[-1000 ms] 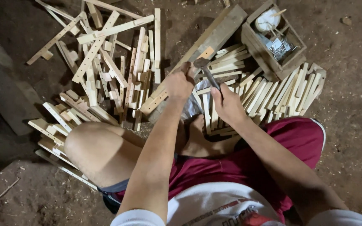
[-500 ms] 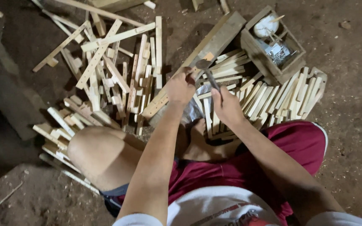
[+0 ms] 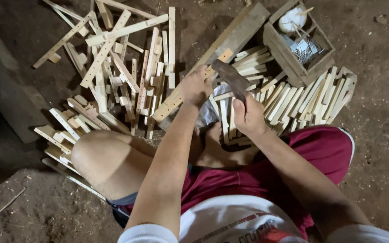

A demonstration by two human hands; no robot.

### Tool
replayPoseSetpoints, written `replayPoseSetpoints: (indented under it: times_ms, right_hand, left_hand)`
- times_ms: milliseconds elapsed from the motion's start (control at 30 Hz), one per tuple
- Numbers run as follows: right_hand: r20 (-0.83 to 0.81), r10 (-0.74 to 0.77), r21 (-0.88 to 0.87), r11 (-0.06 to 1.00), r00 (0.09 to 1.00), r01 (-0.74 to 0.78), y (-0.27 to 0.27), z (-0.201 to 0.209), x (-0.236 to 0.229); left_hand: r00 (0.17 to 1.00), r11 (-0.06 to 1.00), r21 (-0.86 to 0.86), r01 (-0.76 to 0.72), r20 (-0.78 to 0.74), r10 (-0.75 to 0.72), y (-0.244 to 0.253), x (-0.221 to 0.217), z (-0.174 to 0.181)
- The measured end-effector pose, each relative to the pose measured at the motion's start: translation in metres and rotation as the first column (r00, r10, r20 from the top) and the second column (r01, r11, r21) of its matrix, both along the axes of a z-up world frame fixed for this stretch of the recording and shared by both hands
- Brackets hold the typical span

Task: The person sits on the floor and assembles small wooden frames by nailing thin wooden pieces together. They repeatedly pick up nails, position the wood, and hammer the nails in place, then set the finished pieces aside.

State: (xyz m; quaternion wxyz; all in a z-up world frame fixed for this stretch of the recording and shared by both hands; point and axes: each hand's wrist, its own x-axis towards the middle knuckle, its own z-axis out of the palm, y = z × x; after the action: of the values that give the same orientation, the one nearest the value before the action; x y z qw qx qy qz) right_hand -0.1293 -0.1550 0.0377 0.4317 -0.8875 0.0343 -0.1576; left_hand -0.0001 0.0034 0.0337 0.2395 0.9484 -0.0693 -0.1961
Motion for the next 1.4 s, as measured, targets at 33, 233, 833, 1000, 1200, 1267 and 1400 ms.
replayPoseSetpoints:
  times_ms: [33, 233, 833, 1000, 1200, 1267, 1400]
  right_hand:
    - [-0.006, -0.002, -0.001, 1.000, 1.000, 0.002, 0.002, 0.000, -0.002]
    - [-0.403, 0.037, -0.202, 0.971, 0.915, -0.128, 0.006, 0.016, 0.020]
    - [-0.447, -0.106, 0.012, 0.992, 0.888, 0.124, -0.004, -0.013, -0.006]
    - [-0.642, -0.196, 0.150, 0.916, 0.741, 0.372, -0.006, 0.004, -0.019]
    - [-0.790, -0.152, 0.117, 0.913, 0.594, 0.390, -0.084, -0.184, -0.014]
    - [-0.775, -0.190, -0.121, 0.981, 0.603, 0.154, -0.072, -0.143, -0.009]
    - [-0.673, -0.149, -0.304, 0.949, 0.724, -0.087, -0.011, -0.028, 0.012]
  left_hand:
    - [1.000, 1.000, -0.001, 0.002, -0.006, -0.002, 0.001, -0.005, -0.002]
    - [0.998, 0.988, 0.154, 0.000, 0.058, -0.009, 0.000, 0.004, -0.064]
    - [0.999, 1.000, 0.019, 0.022, 0.030, -0.023, 0.005, -0.017, 0.034]
    - [0.994, 0.991, 0.077, -0.109, 0.021, 0.107, 0.030, -0.022, 0.024]
    - [0.811, 0.669, -0.463, -0.582, -0.399, 0.429, 0.071, -0.028, -0.002]
    - [0.747, 0.531, -0.525, -0.665, -0.483, 0.458, 0.073, -0.041, 0.029]
    - [0.635, 0.129, -0.641, -0.756, -0.671, 0.383, 0.072, -0.048, -0.011]
